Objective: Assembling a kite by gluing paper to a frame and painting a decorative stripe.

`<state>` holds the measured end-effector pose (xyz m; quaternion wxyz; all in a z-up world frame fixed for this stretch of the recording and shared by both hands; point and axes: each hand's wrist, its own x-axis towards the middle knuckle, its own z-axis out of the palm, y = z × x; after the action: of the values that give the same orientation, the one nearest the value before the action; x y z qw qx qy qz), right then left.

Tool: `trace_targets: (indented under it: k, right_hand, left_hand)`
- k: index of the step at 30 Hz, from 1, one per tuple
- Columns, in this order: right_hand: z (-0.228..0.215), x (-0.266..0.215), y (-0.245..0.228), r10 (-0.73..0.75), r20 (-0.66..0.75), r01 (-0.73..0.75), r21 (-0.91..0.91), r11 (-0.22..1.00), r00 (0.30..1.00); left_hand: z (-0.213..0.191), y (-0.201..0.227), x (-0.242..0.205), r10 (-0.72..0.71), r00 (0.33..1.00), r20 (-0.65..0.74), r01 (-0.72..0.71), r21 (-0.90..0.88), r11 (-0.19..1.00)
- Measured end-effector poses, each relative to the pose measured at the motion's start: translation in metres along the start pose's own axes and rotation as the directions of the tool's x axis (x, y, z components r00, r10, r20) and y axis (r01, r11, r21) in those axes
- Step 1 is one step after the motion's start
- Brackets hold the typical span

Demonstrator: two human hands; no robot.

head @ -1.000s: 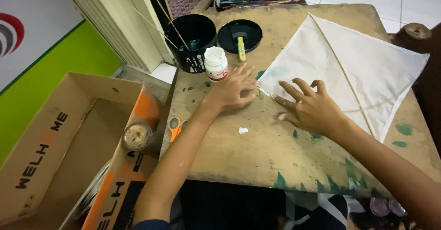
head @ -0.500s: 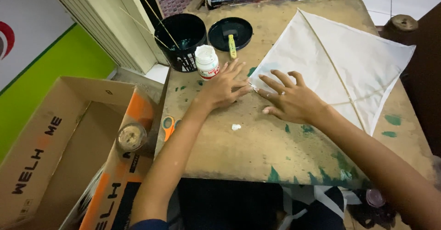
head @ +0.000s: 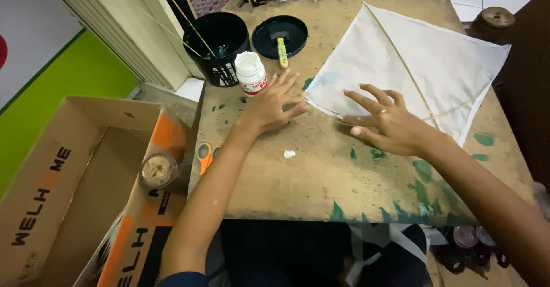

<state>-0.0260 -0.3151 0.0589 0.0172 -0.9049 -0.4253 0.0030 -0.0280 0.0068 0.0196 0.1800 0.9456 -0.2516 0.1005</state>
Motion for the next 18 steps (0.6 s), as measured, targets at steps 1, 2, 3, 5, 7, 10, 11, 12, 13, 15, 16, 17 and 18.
trace_targets:
  k: [1, 2, 3, 5, 7, 10, 11, 12, 13, 15, 16, 17, 18]
  right_hand:
    - [0.002, 0.004, -0.002, 0.001, -0.002, -0.001, -0.001, 1.000, 1.000]
    - [0.003, 0.007, -0.004, -0.021, -0.019, 0.022, 0.044, 0.999, 1.000]
    - [0.005, 0.011, -0.006, -0.042, -0.037, 0.045, 0.089, 0.995, 0.998]
    - [0.016, 0.022, -0.008, -0.059, -0.080, 0.059, 0.001, 0.998, 0.995]
    - [0.028, 0.031, -0.009, -0.079, -0.120, 0.069, -0.088, 0.994, 0.990]
    - [0.038, 0.038, -0.007, -0.133, -0.175, 0.059, -0.374, 0.925, 0.976]
    - [0.040, 0.036, -0.005, -0.131, -0.175, 0.051, -0.404, 0.913, 0.976]
    - [0.041, 0.034, -0.003, -0.130, -0.175, 0.043, -0.433, 0.900, 0.976]
    - [0.039, 0.029, -0.001, -0.130, -0.174, 0.043, -0.434, 0.900, 0.976]
    - [0.036, 0.020, 0.003, -0.084, -0.092, 0.037, -0.426, 0.904, 0.992]
    - [0.033, 0.015, 0.004, -0.084, -0.090, 0.038, -0.426, 0.904, 0.992]
    - [0.031, 0.009, 0.006, -0.078, -0.082, 0.035, -0.433, 0.901, 0.994]
    - [0.029, 0.004, 0.008, -0.072, -0.074, 0.032, -0.440, 0.897, 0.995]
  left_hand:
    - [0.001, -0.001, 0.000, 0.002, 1.000, -0.001, -0.002, 0.002, 1.000]
    - [0.002, -0.002, -0.001, 0.012, 1.000, -0.016, -0.012, 0.001, 1.000]
    - [0.003, -0.002, -0.002, 0.021, 0.999, -0.030, -0.021, 0.000, 1.000]
    - [0.002, -0.002, -0.001, 0.018, 1.000, -0.024, -0.018, -0.002, 1.000]
    - [0.000, 0.000, -0.001, 0.014, 1.000, -0.018, -0.014, -0.005, 1.000]
    - [-0.003, 0.003, -0.003, 0.009, 1.000, -0.029, -0.008, 0.011, 1.000]
    - [-0.003, 0.003, -0.003, -0.008, 1.000, -0.026, 0.008, -0.004, 1.000]
    - [-0.002, 0.004, -0.003, -0.025, 0.999, -0.023, 0.024, -0.019, 1.000]
    - [-0.002, 0.003, -0.002, -0.025, 0.999, -0.023, 0.024, -0.019, 1.000]
    - [-0.002, 0.003, -0.001, -0.025, 1.000, -0.004, 0.025, -0.023, 0.999]
    - [-0.002, 0.003, -0.002, -0.025, 1.000, -0.003, 0.025, -0.025, 0.999]
    - [-0.003, 0.003, -0.002, -0.033, 0.999, -0.002, 0.032, -0.025, 0.999]
    - [-0.003, 0.004, -0.002, -0.040, 0.999, -0.001, 0.040, -0.026, 0.999]
